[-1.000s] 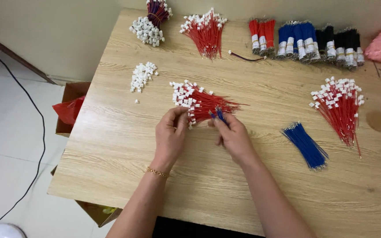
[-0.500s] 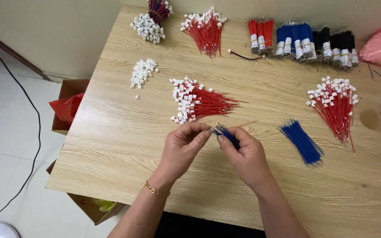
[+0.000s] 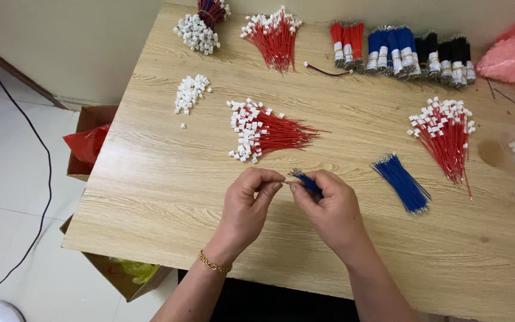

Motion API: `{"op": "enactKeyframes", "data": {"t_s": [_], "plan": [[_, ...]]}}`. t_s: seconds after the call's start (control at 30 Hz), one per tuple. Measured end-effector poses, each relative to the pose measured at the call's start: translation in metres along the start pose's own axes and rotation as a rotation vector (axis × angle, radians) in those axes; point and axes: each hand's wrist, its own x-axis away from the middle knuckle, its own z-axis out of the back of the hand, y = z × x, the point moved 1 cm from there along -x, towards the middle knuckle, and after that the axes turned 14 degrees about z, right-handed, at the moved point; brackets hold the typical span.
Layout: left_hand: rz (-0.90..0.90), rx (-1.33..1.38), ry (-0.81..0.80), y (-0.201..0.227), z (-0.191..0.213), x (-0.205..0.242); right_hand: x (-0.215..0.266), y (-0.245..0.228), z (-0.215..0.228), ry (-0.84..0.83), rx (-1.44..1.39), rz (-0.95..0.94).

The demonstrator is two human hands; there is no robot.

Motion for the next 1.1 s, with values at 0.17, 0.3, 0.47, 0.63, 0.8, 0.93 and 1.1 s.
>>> {"op": "enactKeyframes", "data": {"t_s": [0.17, 0.3, 0.47, 0.63, 0.8, 0.93, 1.1], "plan": [[0.049, 0.088, -0.049, -0.013, 0.002, -0.004, -0.002, -0.011, 0.005, 0.032, 0.120, 0.163], [0.090, 0.169, -0.085, -0.012, 0.000, 0.001, -0.002, -0.012, 0.006, 0.052, 0.165, 0.206], [0.298, 0.431, -0.201, -0.027, -0.003, 0.001, -0.002, -0.012, 0.006, 0.004, 0.126, 0.163], [0.392, 0.667, -0.232, -0.041, -0.008, 0.002, 0.002, -0.009, 0.005, -0.024, 0.011, 0.072], [0.452, 0.794, -0.281, -0.042, -0.008, 0.005, 0.005, -0.009, 0.003, -0.019, -0.065, 0.001], [0.443, 0.813, -0.285, -0.045, -0.011, 0.005, 0.004, -0.005, 0.004, -0.016, -0.028, 0.023], [0.433, 0.756, -0.257, -0.041, -0.011, 0.005, 0.002, -0.013, 0.006, -0.043, 0.098, 0.071]]}}
